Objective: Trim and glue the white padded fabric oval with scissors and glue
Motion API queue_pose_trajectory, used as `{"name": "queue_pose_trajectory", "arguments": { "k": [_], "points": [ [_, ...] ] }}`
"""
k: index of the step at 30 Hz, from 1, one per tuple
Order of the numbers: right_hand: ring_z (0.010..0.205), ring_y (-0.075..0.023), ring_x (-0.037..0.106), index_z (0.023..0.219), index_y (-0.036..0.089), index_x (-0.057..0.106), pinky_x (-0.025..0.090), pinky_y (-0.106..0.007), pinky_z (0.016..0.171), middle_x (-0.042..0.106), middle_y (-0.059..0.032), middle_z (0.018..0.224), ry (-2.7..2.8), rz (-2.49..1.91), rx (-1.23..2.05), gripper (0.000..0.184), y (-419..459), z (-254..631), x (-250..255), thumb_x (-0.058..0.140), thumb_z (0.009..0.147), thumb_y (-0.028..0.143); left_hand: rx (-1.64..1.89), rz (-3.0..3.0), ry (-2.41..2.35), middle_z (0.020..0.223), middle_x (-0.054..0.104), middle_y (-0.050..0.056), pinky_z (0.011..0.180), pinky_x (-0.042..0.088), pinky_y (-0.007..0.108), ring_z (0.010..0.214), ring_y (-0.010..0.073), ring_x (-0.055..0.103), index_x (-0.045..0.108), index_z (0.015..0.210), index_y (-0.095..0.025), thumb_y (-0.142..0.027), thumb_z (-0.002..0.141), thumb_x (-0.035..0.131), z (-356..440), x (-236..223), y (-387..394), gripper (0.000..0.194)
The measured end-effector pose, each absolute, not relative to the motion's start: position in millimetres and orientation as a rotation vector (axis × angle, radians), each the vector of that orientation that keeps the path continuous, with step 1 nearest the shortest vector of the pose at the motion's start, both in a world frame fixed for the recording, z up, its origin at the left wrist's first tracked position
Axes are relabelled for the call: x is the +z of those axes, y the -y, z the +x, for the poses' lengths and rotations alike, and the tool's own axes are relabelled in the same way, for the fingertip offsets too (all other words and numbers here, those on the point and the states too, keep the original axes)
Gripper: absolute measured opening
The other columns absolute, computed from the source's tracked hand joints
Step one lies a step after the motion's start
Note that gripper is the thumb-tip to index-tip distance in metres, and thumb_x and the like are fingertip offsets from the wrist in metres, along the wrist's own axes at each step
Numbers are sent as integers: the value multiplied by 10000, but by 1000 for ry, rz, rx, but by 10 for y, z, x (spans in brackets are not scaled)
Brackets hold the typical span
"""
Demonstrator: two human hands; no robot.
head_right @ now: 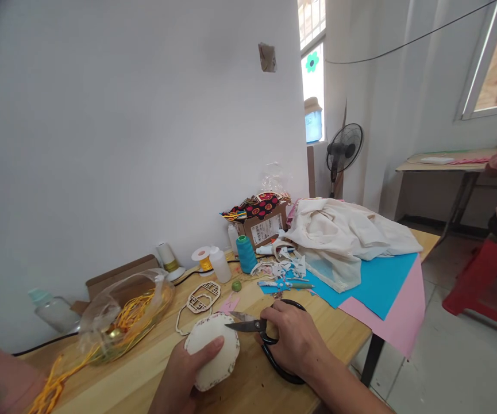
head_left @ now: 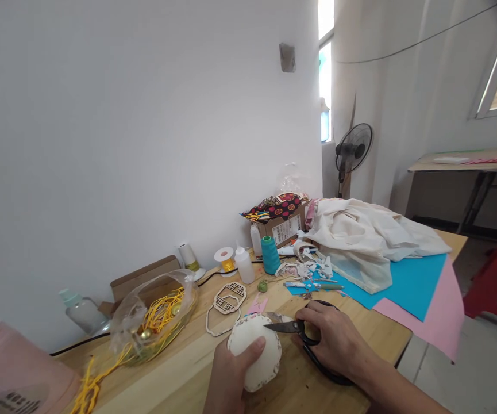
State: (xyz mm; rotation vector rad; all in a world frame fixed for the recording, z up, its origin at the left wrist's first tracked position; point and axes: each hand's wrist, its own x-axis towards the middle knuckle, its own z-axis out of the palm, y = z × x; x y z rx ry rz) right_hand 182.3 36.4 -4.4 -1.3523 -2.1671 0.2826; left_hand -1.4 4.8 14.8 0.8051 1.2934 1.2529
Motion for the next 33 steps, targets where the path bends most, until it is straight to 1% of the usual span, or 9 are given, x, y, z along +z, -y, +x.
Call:
{"name": "queue_pose_trajectory", "arguments": {
  "k": [3,7,12,18,24,28,33],
  "points": [
    [749,-174,568,803,251,606,383,-247,597,618,-11,800,2119,-1424,264,124,-402,1845,-53,517,718,266,1221,795,-1293,703,686,71,556,471,297,609,199,601,629,831,-96,-289,524,730,-26,152,-37,377],
    [789,-199,575,860,242,608,398,-274,624,622,-30,863,2014,-1552,244,177,-439,1874,-46,532,722,322,1154,806,-1287,647,681,82,524,469,314,566,212,596,630,806,-79,-294,485,743,-33,125,-19,402],
    [733,-168,560,818,232,599,385,-247,587,601,-15,777,2099,-1374,248,139,-386,1854,-16,514,735,305,1243,800,-1326,766,694,93,604,484,333,675,235,619,606,866,-93,-293,515,737,-22,98,-43,424],
    [724,-167,561,815,238,607,379,-244,587,612,-14,772,2139,-1323,284,139,-375,1843,-15,532,707,280,1318,723,-1287,803,695,81,632,489,325,693,214,618,600,865,-108,-279,532,742,23,76,-62,400],
    [742,-175,568,794,247,607,379,-248,593,610,-8,767,2112,-1386,296,124,-394,1833,-45,536,702,288,1306,663,-1261,698,689,57,550,479,296,596,192,609,607,846,-102,-268,505,757,78,115,-54,408],
    [716,-169,559,803,242,600,368,-244,566,594,-14,752,2077,-1389,201,124,-371,1827,-66,516,719,277,1299,660,-1297,679,688,62,541,487,309,614,226,627,612,850,-94,-303,494,756,76,141,-54,437],
    [692,-167,562,797,247,597,361,-241,543,590,-12,741,2059,-1409,99,109,-342,1805,-86,516,725,263,1310,695,-1311,762,702,83,586,498,317,700,253,638,610,862,-96,-295,508,749,88,176,-51,429]
  ]
}}
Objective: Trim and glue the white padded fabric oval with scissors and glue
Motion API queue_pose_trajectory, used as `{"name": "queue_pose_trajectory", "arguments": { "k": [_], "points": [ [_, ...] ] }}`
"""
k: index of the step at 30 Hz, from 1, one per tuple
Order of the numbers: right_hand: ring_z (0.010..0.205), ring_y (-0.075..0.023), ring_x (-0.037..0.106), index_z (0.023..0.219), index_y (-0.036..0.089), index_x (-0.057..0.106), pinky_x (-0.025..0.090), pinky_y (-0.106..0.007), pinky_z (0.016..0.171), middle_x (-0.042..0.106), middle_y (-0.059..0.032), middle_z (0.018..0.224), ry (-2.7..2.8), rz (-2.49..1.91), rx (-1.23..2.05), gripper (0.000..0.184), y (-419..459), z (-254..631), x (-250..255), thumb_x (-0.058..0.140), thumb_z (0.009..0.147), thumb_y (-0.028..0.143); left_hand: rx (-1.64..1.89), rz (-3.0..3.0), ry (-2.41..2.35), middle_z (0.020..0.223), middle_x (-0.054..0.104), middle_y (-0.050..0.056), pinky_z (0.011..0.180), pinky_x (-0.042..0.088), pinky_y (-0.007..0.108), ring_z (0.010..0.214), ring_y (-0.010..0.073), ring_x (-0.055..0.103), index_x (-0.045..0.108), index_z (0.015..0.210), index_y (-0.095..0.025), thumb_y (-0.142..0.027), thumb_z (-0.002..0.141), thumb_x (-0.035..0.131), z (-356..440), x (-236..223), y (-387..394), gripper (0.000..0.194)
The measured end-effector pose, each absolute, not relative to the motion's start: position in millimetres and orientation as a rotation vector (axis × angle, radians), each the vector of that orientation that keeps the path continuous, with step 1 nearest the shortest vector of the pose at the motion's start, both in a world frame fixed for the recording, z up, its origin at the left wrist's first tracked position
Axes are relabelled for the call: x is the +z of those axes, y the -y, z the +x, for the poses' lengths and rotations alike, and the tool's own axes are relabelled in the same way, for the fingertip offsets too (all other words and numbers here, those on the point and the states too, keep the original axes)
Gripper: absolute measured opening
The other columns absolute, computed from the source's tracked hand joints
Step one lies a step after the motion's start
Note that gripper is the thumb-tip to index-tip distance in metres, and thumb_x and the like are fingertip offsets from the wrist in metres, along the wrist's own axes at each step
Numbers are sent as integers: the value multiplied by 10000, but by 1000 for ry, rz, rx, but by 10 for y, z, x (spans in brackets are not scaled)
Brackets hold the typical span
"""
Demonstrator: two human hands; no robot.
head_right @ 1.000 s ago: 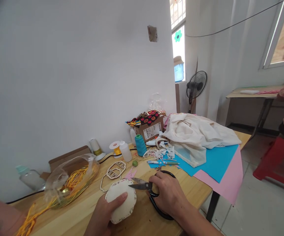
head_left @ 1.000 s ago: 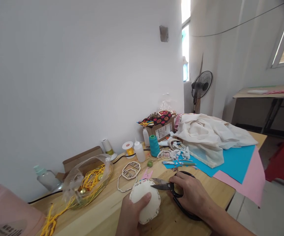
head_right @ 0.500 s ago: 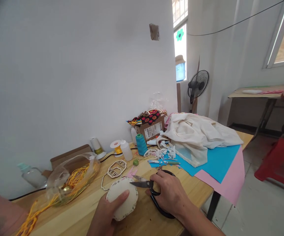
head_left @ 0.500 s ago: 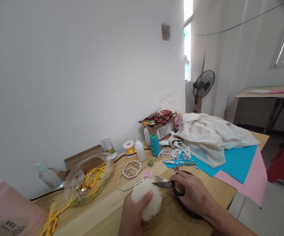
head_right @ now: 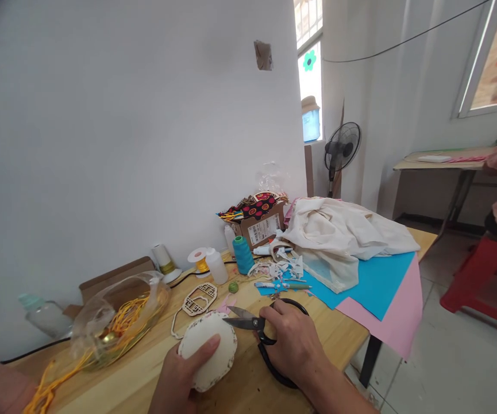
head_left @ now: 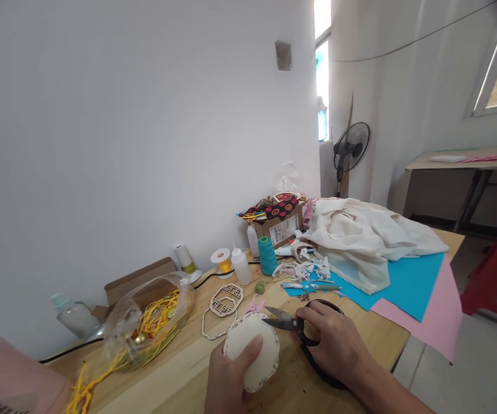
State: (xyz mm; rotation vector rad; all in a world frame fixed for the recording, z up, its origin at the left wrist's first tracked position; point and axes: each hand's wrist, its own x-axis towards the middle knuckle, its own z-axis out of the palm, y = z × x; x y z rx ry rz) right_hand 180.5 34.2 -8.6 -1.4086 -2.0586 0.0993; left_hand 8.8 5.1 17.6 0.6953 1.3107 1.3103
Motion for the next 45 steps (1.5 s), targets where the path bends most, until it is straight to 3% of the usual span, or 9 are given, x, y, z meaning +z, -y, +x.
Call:
{"name": "queue_pose_trajectory", "arguments": {
  "k": [4,9,14,20,34,41,45],
  "points": [
    [676,-178,574,816,254,607,361,-246,511,603,-18,750,2044,-1456,45,137,-376,1828,-101,518,712,251,1346,705,-1369,742,701,83,551,491,304,672,253,637,626,825,-100,-302,472,762,79,225,-28,428],
    [712,-188,582,819,244,610,412,-266,580,632,-27,792,1848,-1542,110,144,-440,1880,-92,506,737,299,1338,690,-1312,609,680,75,461,464,291,518,222,610,634,780,-86,-309,446,768,-26,289,11,423],
    [639,-154,548,785,235,594,371,-229,512,592,-18,720,2010,-1314,135,93,-366,1842,-50,542,714,265,1309,693,-1267,681,695,77,572,495,311,623,226,631,621,798,-95,-278,508,749,-27,260,-12,366],
    [644,-148,538,805,236,591,353,-227,527,575,-16,704,2076,-1252,127,104,-333,1825,-59,509,742,248,1367,705,-1328,725,705,80,534,505,312,659,258,640,616,824,-109,-299,464,765,26,241,-18,434],
    [703,-155,560,806,256,606,347,-221,547,598,0,742,2085,-1394,159,204,-353,1803,-96,512,665,144,1275,745,-1284,669,685,81,496,477,296,570,211,609,579,911,-70,-269,505,741,-49,318,-36,480],
    [731,-175,590,863,265,626,367,-229,547,643,-17,801,1935,-1609,101,203,-418,1851,-90,493,715,223,1088,791,-1270,535,644,41,441,439,267,468,177,568,628,729,-102,-212,401,767,-108,368,32,372],
    [646,-156,574,846,266,619,350,-227,510,636,-6,785,1959,-1515,116,167,-414,1834,-76,501,728,251,1128,798,-1306,568,649,37,416,408,228,472,146,554,624,733,-99,-230,466,748,-115,321,15,322]
  ]
}}
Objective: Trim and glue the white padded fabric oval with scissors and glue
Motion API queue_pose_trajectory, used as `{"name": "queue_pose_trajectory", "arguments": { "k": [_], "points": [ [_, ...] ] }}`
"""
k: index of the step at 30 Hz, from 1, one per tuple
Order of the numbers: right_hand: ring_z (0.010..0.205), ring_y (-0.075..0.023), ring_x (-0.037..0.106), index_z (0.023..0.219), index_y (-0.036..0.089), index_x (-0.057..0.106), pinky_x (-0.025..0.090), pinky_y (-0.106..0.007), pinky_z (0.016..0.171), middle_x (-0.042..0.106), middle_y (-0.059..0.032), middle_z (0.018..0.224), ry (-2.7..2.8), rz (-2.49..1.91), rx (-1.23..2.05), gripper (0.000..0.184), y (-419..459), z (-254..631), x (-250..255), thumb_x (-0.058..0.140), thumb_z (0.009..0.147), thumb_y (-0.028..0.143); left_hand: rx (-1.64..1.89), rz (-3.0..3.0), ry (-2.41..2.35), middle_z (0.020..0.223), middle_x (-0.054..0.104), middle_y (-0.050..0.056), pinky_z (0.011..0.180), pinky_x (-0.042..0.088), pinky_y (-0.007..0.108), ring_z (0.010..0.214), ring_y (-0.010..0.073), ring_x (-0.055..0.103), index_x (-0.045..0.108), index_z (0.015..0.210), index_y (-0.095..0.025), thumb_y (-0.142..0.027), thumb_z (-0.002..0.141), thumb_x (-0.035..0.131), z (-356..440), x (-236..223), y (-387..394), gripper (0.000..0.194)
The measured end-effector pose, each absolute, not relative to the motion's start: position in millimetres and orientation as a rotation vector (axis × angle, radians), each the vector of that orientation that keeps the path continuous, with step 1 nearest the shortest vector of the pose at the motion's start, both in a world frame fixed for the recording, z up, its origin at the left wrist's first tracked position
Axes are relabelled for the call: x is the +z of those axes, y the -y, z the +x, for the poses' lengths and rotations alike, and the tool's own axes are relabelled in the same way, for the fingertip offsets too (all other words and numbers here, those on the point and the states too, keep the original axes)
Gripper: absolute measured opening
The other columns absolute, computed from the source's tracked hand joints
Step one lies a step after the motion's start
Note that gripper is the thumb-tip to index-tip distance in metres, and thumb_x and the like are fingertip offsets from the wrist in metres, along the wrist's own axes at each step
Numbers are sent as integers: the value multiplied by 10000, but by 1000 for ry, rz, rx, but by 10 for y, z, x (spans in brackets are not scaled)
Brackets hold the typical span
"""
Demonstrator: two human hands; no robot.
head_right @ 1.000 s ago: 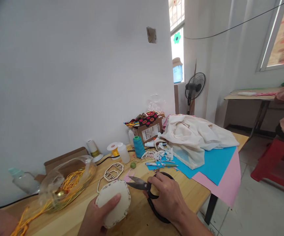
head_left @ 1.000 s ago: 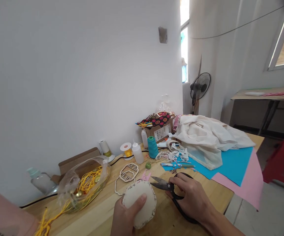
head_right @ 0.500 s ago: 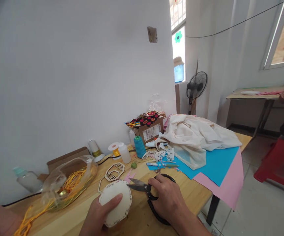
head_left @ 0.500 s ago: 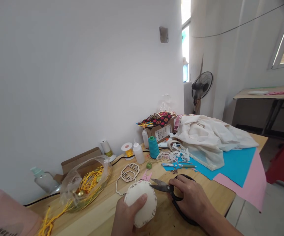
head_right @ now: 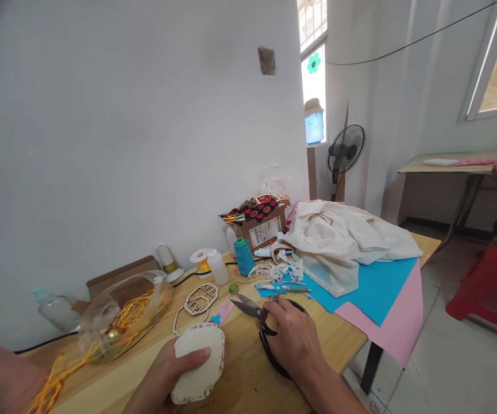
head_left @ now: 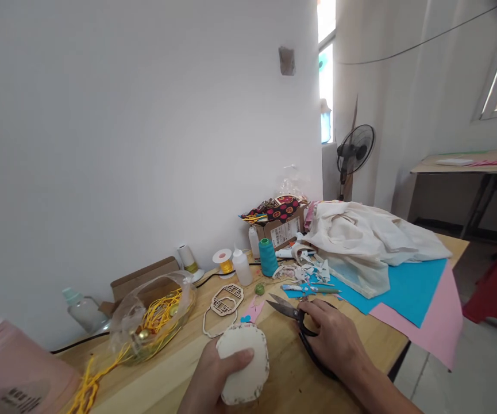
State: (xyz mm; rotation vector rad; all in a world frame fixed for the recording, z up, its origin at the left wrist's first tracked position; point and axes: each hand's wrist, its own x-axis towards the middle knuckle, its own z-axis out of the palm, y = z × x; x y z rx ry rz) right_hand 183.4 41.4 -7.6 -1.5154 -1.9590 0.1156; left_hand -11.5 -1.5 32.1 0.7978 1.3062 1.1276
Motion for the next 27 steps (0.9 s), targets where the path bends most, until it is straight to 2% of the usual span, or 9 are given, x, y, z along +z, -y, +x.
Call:
{"name": "queue_pose_trajectory", "arguments": {
  "k": [6,11,14,17,22,25,27],
  "points": [
    [602,-152,542,815,238,609,354,-233,528,609,2,695,1950,-1418,286,128,-417,1851,-48,525,726,277,1110,839,-1264,681,686,84,492,450,273,556,193,598,620,844,-96,-251,435,771,-56,230,-25,463],
    [621,-137,539,787,220,608,377,-216,557,610,25,688,1823,-1206,710,112,-358,1765,34,564,697,271,1076,893,-1322,670,691,122,493,452,287,539,205,599,643,820,-60,-274,419,782,-30,120,-71,476],
    [623,-137,537,764,208,622,388,-212,553,610,25,676,1784,-1089,956,122,-314,1601,65,579,650,207,1101,891,-1325,647,689,121,500,455,301,538,220,605,649,775,-60,-269,426,783,-51,92,-88,428],
    [617,-140,537,782,179,627,403,-219,550,606,12,669,1626,-1036,1117,175,-320,1464,75,589,611,182,1163,787,-1199,681,693,96,542,465,305,575,212,613,646,817,-91,-242,483,762,-47,143,-62,385],
    [508,-122,509,852,157,617,407,-218,472,555,31,555,1269,-1003,1241,329,-363,1365,96,674,560,298,1235,622,-865,847,681,73,595,458,258,712,173,610,585,1033,-157,-167,627,678,48,190,10,417],
    [523,-129,524,826,154,629,430,-228,492,563,25,562,1250,-990,1238,349,-369,1331,103,708,521,305,1275,634,-864,895,672,60,644,467,269,723,152,605,536,1098,-182,-155,658,665,89,132,17,460],
    [555,-141,542,836,148,631,448,-243,530,586,9,597,1307,-978,1212,322,-374,1330,97,684,548,283,1324,661,-905,889,673,59,673,475,282,710,146,606,519,1109,-171,-161,665,662,94,100,12,466]
  ]
}}
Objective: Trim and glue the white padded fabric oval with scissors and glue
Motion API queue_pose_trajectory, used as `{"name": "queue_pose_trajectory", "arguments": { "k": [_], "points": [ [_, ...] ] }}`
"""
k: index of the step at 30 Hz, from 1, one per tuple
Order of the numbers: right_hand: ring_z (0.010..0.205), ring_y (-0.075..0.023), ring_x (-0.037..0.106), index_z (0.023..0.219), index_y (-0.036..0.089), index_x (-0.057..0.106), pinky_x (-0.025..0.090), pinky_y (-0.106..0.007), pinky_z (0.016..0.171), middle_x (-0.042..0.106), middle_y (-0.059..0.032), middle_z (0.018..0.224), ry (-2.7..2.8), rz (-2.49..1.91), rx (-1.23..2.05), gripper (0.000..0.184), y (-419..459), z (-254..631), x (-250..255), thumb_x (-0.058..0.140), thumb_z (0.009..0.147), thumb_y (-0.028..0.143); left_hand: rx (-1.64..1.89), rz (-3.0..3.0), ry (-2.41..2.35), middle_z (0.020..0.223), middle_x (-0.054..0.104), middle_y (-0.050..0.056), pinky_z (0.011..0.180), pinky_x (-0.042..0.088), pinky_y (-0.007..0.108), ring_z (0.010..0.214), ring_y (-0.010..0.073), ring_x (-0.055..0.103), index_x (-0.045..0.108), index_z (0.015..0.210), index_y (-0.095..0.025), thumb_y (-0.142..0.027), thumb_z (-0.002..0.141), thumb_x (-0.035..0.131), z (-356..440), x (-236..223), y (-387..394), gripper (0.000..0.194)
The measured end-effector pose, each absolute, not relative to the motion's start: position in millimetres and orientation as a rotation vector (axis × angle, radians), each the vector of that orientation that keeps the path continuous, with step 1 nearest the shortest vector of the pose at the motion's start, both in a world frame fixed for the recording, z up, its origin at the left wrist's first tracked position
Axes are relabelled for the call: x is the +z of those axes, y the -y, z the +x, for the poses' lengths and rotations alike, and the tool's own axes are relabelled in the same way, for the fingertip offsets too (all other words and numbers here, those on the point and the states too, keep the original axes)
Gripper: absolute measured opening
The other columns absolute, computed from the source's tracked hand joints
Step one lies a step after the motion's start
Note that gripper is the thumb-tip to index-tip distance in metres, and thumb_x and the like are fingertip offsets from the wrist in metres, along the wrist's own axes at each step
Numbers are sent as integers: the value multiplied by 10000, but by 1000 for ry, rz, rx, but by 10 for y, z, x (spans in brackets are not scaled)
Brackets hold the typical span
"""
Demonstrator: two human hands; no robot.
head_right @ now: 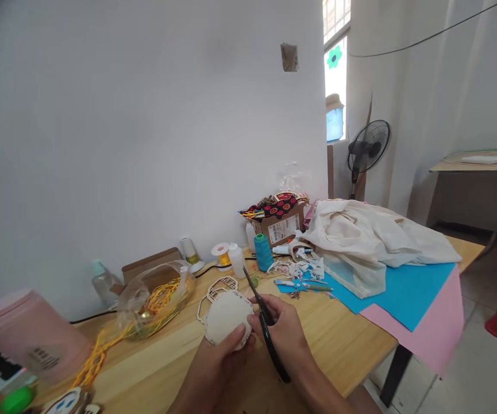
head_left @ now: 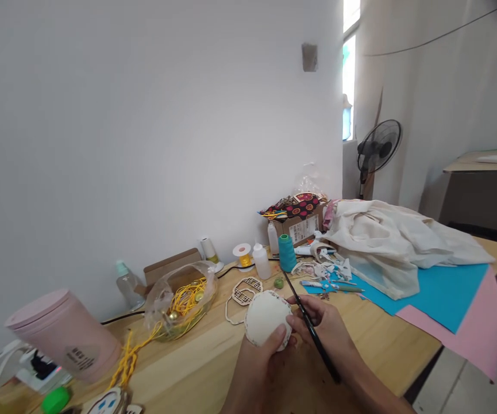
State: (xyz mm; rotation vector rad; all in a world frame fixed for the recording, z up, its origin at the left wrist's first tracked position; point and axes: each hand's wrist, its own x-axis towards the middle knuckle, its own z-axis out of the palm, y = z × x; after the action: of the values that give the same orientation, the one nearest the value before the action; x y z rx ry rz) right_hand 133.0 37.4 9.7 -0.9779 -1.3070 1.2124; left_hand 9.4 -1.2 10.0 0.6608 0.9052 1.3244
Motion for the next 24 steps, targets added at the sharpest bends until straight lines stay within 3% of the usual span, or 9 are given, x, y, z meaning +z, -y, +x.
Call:
{"name": "queue_pose_trajectory", "arguments": {
  "k": [7,15,24],
  "points": [
    [614,-147,561,832,149,632,448,-235,577,604,0,639,1554,-979,1015,193,-359,1470,51,545,663,186,1302,760,-1032,825,691,80,672,495,296,705,174,628,572,977,-120,-231,674,655,82,118,10,334],
    [668,-155,583,883,161,634,454,-228,603,640,-12,716,1619,-977,917,236,-279,1475,62,495,692,169,1253,829,-1229,797,702,92,638,513,324,702,217,644,626,855,-134,-273,596,707,117,144,-11,305],
    [589,-148,570,956,215,632,389,-222,531,661,-5,678,1838,-1285,475,407,-195,1417,103,463,609,85,1299,875,-1377,718,689,75,492,511,308,647,232,631,629,764,-130,-238,553,723,130,120,-39,255]
  ]
}}
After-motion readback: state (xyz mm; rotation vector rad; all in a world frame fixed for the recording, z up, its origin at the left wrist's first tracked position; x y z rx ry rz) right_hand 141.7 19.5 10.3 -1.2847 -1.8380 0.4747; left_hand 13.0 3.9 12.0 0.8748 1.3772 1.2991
